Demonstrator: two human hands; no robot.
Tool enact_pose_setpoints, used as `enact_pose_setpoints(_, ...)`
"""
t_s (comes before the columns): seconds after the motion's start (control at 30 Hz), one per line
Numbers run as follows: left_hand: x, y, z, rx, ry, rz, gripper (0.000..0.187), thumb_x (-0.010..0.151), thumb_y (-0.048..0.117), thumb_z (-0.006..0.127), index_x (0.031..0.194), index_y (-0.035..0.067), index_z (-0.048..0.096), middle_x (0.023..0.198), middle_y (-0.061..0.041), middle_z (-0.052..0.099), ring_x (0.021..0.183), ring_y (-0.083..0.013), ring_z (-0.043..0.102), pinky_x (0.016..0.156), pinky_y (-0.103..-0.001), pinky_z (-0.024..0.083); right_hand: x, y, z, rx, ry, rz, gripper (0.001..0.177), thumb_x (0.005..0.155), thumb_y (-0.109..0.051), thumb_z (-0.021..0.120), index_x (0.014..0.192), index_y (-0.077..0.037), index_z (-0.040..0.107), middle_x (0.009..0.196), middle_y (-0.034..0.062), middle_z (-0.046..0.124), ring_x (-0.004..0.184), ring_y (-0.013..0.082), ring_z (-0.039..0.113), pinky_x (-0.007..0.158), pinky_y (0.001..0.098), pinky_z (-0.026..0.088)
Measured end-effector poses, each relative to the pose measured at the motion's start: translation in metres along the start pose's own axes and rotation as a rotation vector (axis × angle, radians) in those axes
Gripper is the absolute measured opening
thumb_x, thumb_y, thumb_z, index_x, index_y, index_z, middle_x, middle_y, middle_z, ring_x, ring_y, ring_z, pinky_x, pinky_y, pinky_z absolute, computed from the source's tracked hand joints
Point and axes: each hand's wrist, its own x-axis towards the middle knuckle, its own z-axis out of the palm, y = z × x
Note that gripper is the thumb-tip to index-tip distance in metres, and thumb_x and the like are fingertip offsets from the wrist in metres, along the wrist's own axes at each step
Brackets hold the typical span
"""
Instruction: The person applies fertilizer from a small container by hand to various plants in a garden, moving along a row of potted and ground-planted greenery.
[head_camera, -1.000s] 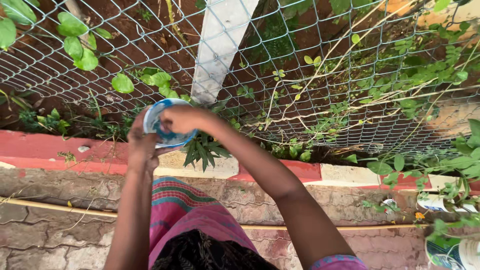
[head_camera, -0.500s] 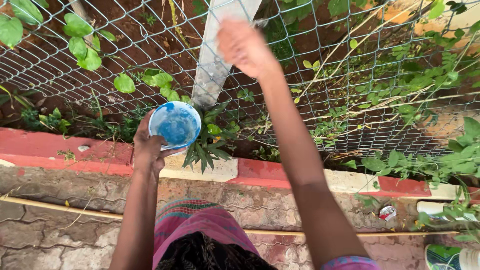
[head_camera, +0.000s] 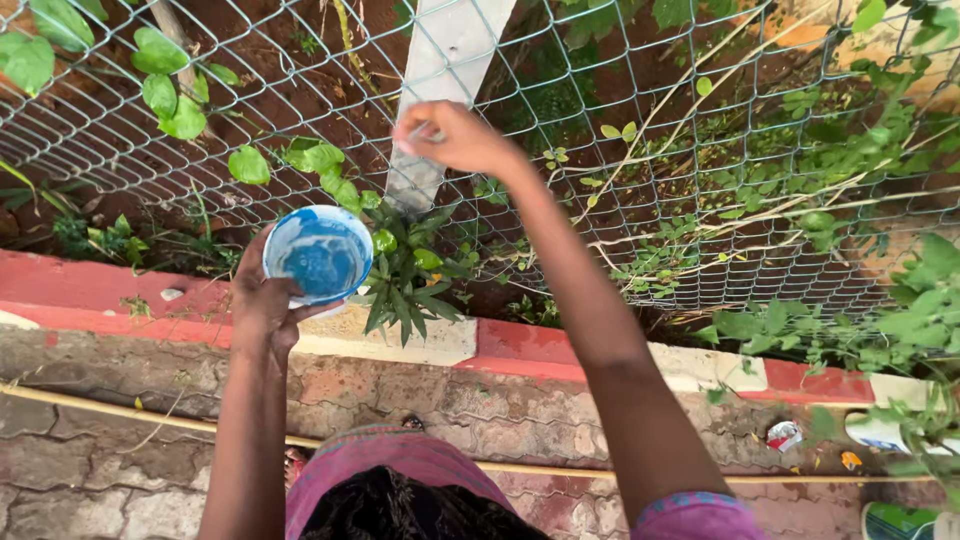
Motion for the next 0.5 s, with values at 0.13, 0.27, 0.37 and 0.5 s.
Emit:
enact_pose_setpoints(0.13,-0.001,-0.006,0.01,-0.006,-0.029,0.025,0.084,0.067,-0.021,0.036,0.143,0.01,0.048,0.132,-0.019,0.063,0.106,-0.0424,0.073,0.067,-0.054,0.07,0.007,-0.043,0.082,0.362,-0.096,0.132,0.014,0.099,-0.016,0.061,0.108,-0.009,0.069,0.101,0.0053,0.076,0.081,0.0146,0.079,0.054,0.027,0.062)
enact_pose_setpoints(0.27,0.0,-0.016,0.022,0.036,-0.001,-0.02,0.075,0.076,-0.019,0.038,0.145,0.009,0.049,0.132,-0.021,0.064,0.1,-0.0462,0.073,0.067,-0.052,0.069,0.002,-0.032,0.168,-0.121,-0.342,-0.059,0.016,0.092,-0.023,0.069,0.091,-0.008,0.074,0.079,0.012,0.073,0.073,0.0236,0.071,0.066,0.0427,0.054)
enact_pose_setpoints(0.37,-0.002,-0.024,0.027,0.032,-0.018,-0.011,0.082,0.073,-0.022,0.036,0.147,0.011,0.048,0.131,-0.021,0.063,0.099,-0.0461,0.07,0.064,-0.053,0.068,-0.001,0.004,0.22,-0.236,-0.466,-0.009,0.02,0.087,-0.027,0.068,0.087,-0.009,0.076,0.08,0.014,0.072,0.071,0.026,0.067,0.065,0.0454,0.051)
enact_pose_setpoints(0.5,-0.003,-0.026,0.029,-0.023,-0.058,-0.011,0.085,0.069,-0.02,0.034,0.146,0.011,0.046,0.134,-0.017,0.062,0.103,-0.0425,0.072,0.064,-0.053,0.069,0.009,0.023,0.191,-0.022,-0.417,0.023,0.02,0.092,-0.024,0.061,0.09,-0.008,0.073,0.08,0.0121,0.07,0.068,0.0203,0.064,0.063,0.0395,0.05)
